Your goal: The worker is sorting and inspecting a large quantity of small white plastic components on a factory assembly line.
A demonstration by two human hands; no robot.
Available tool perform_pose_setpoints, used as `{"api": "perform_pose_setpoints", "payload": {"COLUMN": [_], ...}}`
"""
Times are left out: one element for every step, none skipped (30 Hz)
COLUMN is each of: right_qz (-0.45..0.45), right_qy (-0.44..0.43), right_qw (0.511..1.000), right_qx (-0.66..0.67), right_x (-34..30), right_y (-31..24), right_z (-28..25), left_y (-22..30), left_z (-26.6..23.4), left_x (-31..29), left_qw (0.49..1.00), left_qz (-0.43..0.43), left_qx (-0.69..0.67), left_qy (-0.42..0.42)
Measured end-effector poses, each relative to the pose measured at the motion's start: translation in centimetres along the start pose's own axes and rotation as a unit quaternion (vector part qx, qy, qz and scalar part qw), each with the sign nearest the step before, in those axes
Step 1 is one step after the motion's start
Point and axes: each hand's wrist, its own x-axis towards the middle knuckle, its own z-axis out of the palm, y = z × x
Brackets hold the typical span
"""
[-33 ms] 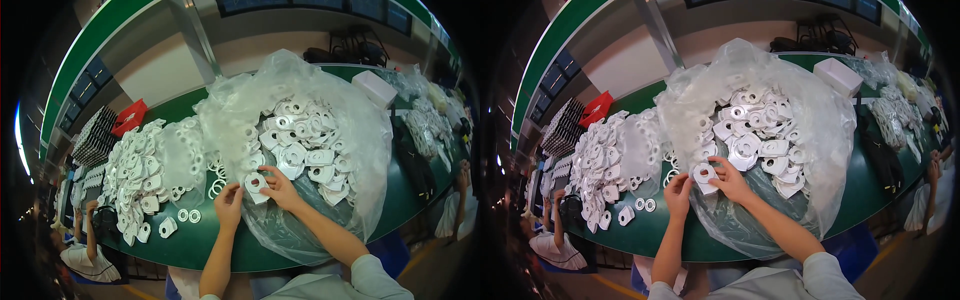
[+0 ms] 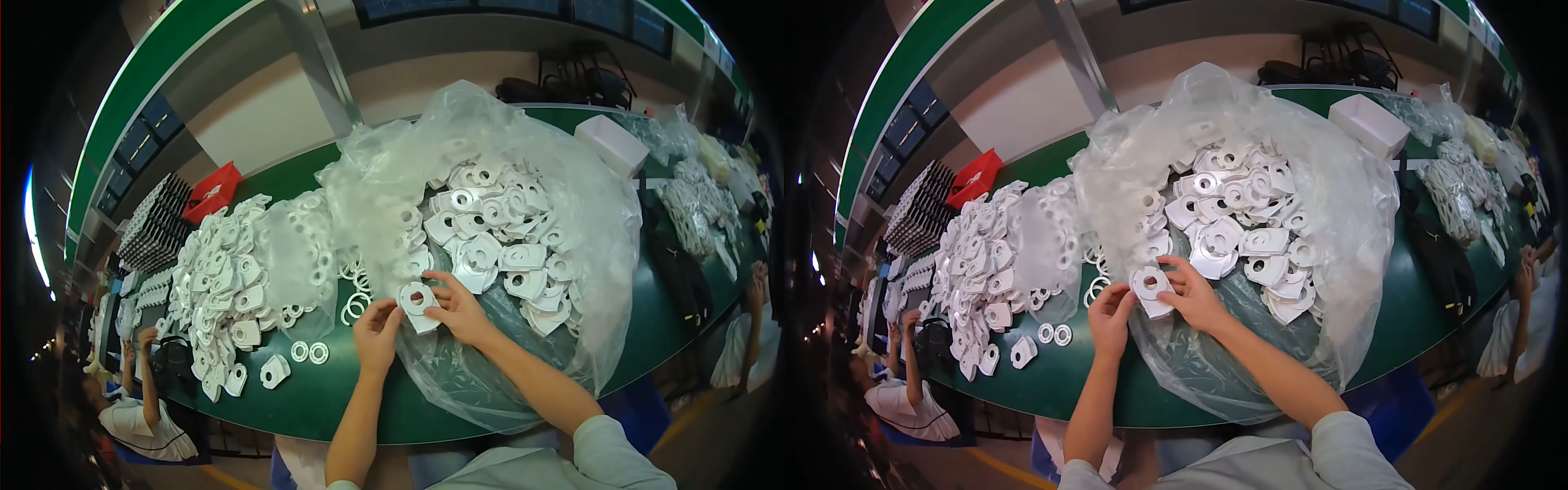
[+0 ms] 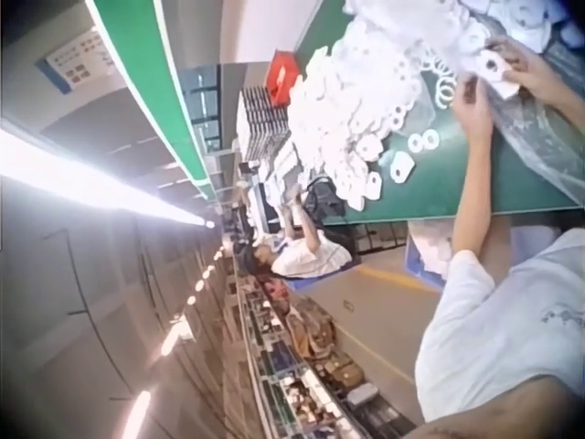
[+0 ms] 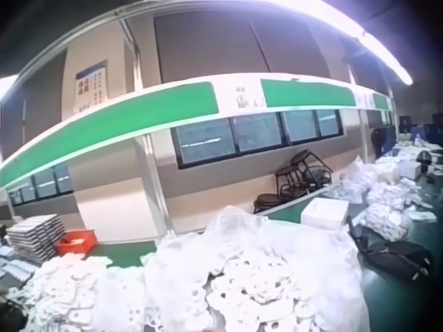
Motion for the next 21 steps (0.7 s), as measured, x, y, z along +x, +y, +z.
{"api": "perform_pose_setpoints", "payload": {"right_qz": [-0.012, -0.013, -0.012, -0.013, -0.014, -0.003, 0.005, 0.003, 0.001, 0.001, 0.001, -0.023, -0.047, -0.048, -0.102, -0.154, -0.154, -0.19, -0.226, -0.222, -0.222], "right_qy": [0.014, 0.014, 0.01, 0.009, 0.011, 0.004, -0.007, -0.007, -0.008, -0.008, -0.008, 0.037, 0.079, 0.075, 0.08, 0.084, 0.079, 0.057, 0.037, 0.009, 0.004], "right_qw": [1.0, 1.0, 0.999, 0.998, 0.997, 0.997, 0.997, 0.997, 0.997, 0.998, 0.998, 0.989, 0.974, 0.975, 0.943, 0.899, 0.901, 0.892, 0.88, 0.896, 0.898], "right_qx": [0.011, 0.012, -0.028, -0.069, -0.069, -0.074, -0.079, -0.08, -0.074, -0.069, -0.069, -0.139, -0.206, -0.205, -0.306, -0.402, -0.399, -0.407, -0.415, -0.384, -0.381], "right_x": [-0.1, -0.1, 0.0, 0.1, 0.0, -0.2, -0.3, -0.3, -0.3, -0.2, -0.4, -0.8, -1.0, -1.0, -1.1, -1.2, -1.2, -1.2, -1.3, -1.2, -1.1], "right_y": [-0.1, 0.2, 0.8, 0.9, 1.1, 1.3, 1.2, 1.0, 0.9, 0.7, 0.4, 0.0, -0.3, -0.4, -0.4, -0.2, -0.1, 0.1, 0.4, 0.6, 0.7], "right_z": [0.3, 0.1, -0.4, -0.7, -0.8, -0.9, -0.6, -0.5, -0.4, -0.1, 0.1, 0.5, 1.0, 1.1, 1.0, 1.0, 1.1, 1.2, 1.2, 1.3, 1.3], "left_y": [-0.1, -0.6, -0.8, -1.1, -1.3, -1.4, -1.0, -0.8, -0.5, -0.6, -0.6, -0.7, -0.9, -0.9, -0.8, -0.7, -0.5, -0.2, -0.1, -0.2, 0.0], "left_z": [0.1, 0.2, 0.1, 0.1, 0.2, 0.3, 0.2, 0.2, 0.1, 0.1, 0.1, 0.3, 0.5, 0.7, 0.9, 1.3, 1.5, 1.5, 1.5, 1.5, 1.4], "left_x": [-0.1, 0.0, 0.0, 0.1, 0.2, 0.1, -0.1, -0.2, -0.1, -0.1, 0.0, 0.0, -0.1, -0.3, -0.3, -0.4, -0.4, -0.5, -0.7, -0.8, -0.9], "left_qw": [0.987, 0.975, 0.976, 0.966, 0.955, 0.954, 0.963, 0.969, 0.969, 0.97, 0.97, 0.97, 0.974, 0.977, 0.978, 0.981, 0.983, 0.989, 0.989, 0.996, 0.999], "left_qz": [-0.104, -0.117, -0.117, -0.128, -0.139, -0.14, -0.126, -0.112, -0.11, -0.116, -0.122, -0.121, -0.122, -0.123, -0.121, -0.105, -0.089, -0.076, -0.077, -0.04, -0.004], "left_qx": [-0.122, -0.183, -0.182, -0.221, -0.259, -0.259, -0.23, -0.201, -0.2, -0.197, -0.195, -0.195, -0.181, -0.167, -0.165, -0.162, -0.158, -0.126, -0.123, -0.074, -0.025], "left_qy": [-0.034, -0.037, -0.038, -0.042, -0.046, -0.049, -0.069, -0.089, -0.089, -0.087, -0.085, -0.084, -0.061, -0.038, -0.033, -0.019, -0.004, -0.001, 0.004, -0.01, -0.025]}}
